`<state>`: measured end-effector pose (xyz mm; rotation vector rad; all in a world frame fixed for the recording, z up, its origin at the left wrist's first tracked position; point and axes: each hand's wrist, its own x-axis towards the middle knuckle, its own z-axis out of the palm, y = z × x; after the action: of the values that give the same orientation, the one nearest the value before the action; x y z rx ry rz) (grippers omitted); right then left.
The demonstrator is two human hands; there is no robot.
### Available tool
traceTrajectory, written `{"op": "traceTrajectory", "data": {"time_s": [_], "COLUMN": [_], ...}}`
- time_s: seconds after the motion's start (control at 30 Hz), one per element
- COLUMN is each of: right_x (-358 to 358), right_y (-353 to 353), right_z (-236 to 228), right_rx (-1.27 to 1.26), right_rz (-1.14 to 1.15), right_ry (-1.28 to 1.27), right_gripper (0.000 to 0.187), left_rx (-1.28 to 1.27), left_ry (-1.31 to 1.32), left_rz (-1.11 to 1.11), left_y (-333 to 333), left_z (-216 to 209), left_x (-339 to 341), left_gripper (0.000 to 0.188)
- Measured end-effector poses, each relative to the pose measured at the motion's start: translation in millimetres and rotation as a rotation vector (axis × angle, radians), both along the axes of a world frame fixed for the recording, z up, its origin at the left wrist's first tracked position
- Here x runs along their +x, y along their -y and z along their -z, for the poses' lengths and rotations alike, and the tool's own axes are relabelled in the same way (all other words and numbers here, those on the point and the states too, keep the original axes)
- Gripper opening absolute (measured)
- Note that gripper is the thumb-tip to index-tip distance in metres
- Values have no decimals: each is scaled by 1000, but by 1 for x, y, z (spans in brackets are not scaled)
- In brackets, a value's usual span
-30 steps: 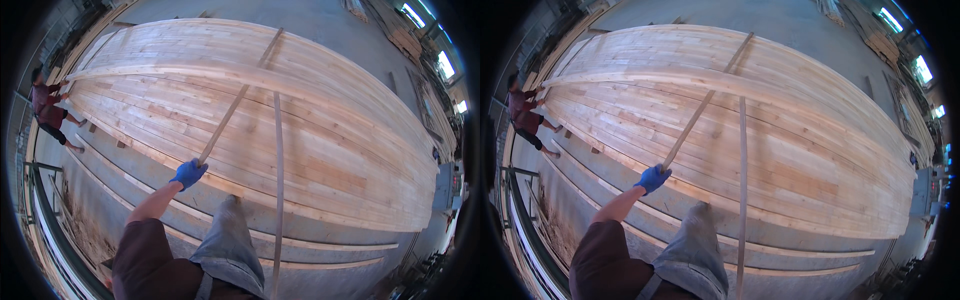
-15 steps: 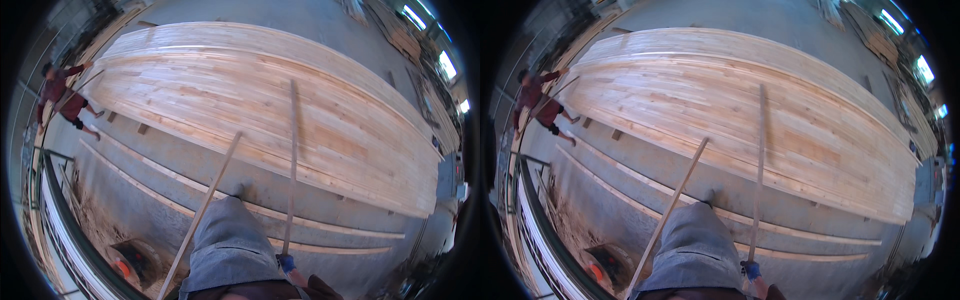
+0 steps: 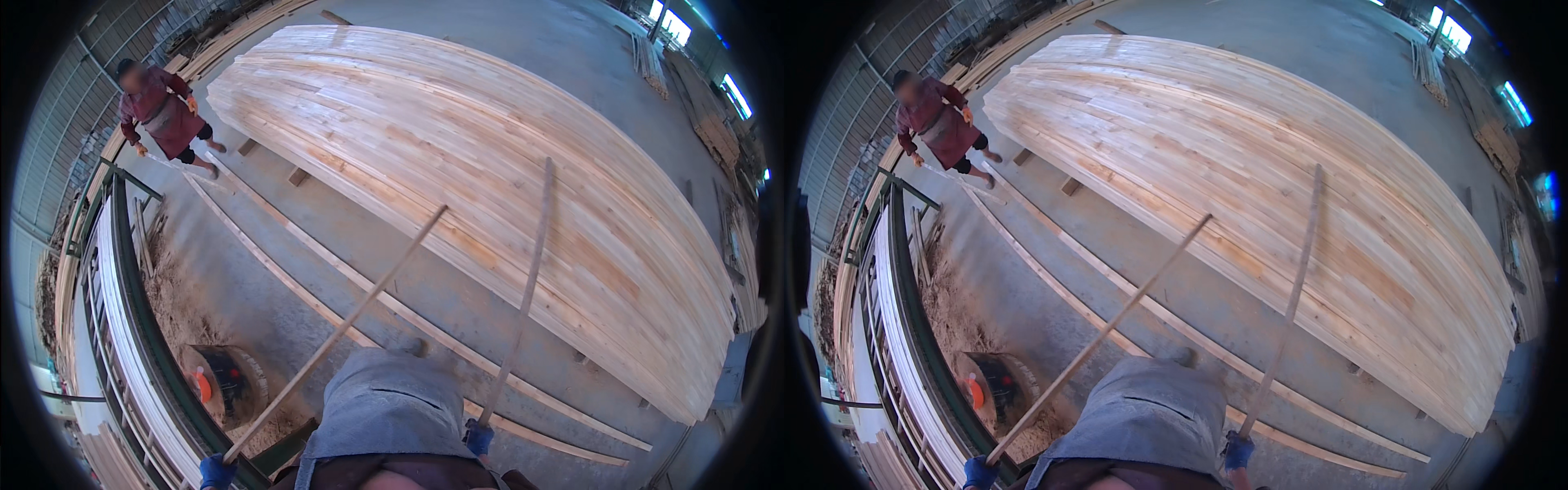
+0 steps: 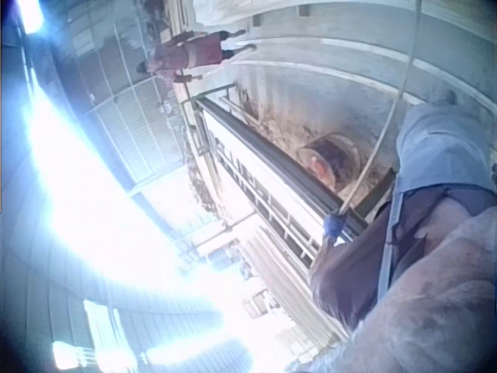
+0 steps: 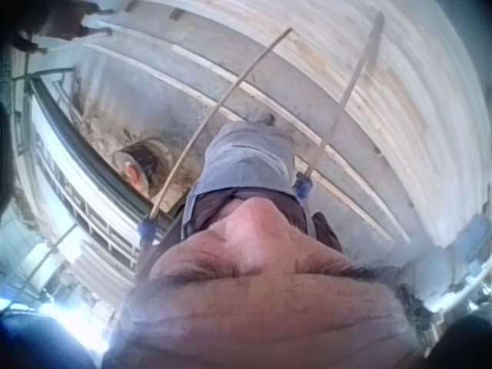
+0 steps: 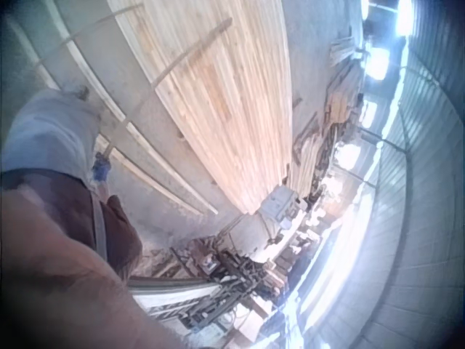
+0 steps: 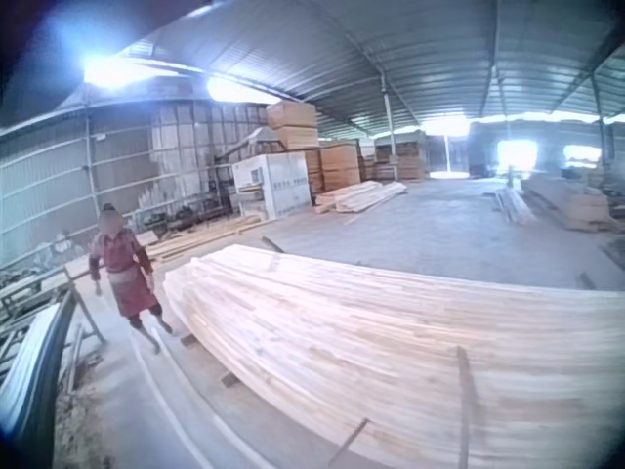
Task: The person measures and places wooden planks onto a metal frame, then uses a brush to apply a white substance to the assembled planks. The person repeatedly picks up planks, aligns them on the frame, and brushes the surface.
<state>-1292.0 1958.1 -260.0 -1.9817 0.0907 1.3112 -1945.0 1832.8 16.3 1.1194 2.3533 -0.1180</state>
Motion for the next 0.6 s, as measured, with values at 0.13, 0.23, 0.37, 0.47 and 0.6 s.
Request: {"op": "traceTrajectory", "data": {"time_s": [0.13,0.23,0.37,0.47,0.6], "right_x": [7,42,67,44,-14], "right_y": [-34,-76,-187,-239,-203], "right_z": [-5,21,-22,-80,-89], "right_rx": [200,419,694,835,681], "right_rz": [-165,-269,-369,-343,-301], "right_ry": [35,13,61,-73,-248], "right_gripper": [19,21,26,22,18], "left_rx": [38,94,133,67,-53], "left_ry": [-275,7,544,997,1292], "left_rz": [90,-10,85,92,86], "left_y": [-43,-72,-192,-267,-276], "left_z": [15,60,113,119,137], "left_x": [44,76,198,322,444], "left_gripper": [33,33,38,46,51]}}
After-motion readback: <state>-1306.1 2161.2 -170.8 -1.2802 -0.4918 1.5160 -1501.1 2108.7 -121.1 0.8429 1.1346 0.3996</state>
